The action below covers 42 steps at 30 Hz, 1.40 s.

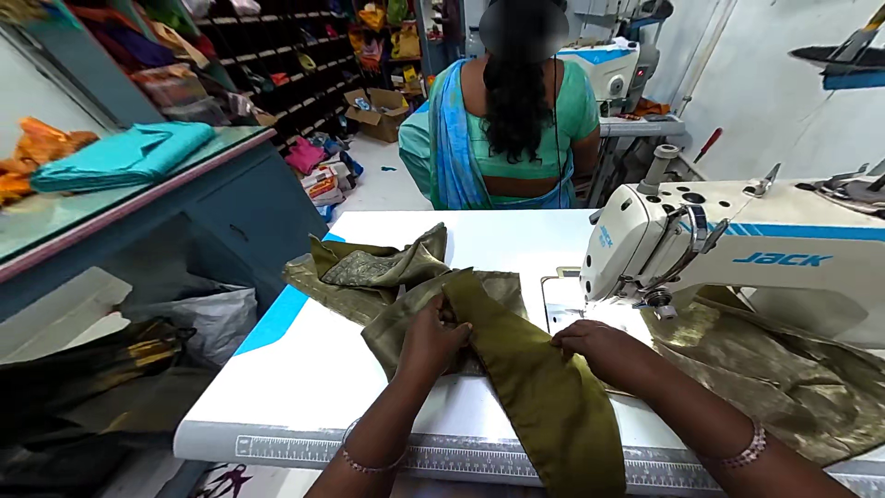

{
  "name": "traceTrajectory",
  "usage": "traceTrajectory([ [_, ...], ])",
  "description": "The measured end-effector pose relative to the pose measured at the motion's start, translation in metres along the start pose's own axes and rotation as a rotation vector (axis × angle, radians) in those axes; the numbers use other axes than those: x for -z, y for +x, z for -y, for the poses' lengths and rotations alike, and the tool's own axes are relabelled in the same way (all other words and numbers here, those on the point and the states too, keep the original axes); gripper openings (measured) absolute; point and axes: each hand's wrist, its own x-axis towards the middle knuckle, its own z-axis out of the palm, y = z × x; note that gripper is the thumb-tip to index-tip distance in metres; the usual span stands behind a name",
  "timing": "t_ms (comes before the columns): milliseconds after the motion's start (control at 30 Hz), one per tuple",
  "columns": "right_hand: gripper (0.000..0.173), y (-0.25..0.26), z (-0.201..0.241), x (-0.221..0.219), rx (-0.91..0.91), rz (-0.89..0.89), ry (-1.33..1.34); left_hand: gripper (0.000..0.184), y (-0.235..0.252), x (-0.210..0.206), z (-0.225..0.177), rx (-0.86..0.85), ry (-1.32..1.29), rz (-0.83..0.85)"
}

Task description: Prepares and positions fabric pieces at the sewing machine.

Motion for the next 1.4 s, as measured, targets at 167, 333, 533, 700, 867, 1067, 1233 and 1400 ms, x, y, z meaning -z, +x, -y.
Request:
traceTrajectory([
  [167,0.041,0.006,0.004,-0.005,-0.091,-0.006,0.025,0.051,0.004,0.000,0.002,0.027,0.050,0.049],
  [333,0.039,0.013,0.005,-0.013,-0.097,0.032,0.030,0.046,0.014,-0.001,0.005,-0.010,0.101,0.059],
  [533,0.032,0.018,0.012,-0.017,-0.075,-0.025,0.046,0.049,0.029,0.002,-0.007,-0.086,0.135,0.096],
  [700,0.031,0.031,0.019,-0.010,-0.119,0.058,0.072,0.040,0.039,0.001,-0.017,-0.099,0.242,0.163],
  [867,0.028,0.041,0.020,-0.010,-0.212,0.021,0.133,0.038,0.048,0.002,-0.028,-0.131,0.329,0.196],
  [1067,0.039,0.050,0.027,-0.022,-0.314,-0.037,0.120,0.032,0.075,-0.007,-0.035,-0.145,0.449,0.228],
  [1233,0.041,0.058,0.031,-0.021,-0.383,0.038,0.109,0.035,0.091,-0.021,-0.041,-0.129,0.495,0.209],
  [1400,0.032,0.069,0.038,-0.016,-0.438,0.099,0.063,0.033,0.097,-0.034,-0.037,-0.100,0.500,0.198],
])
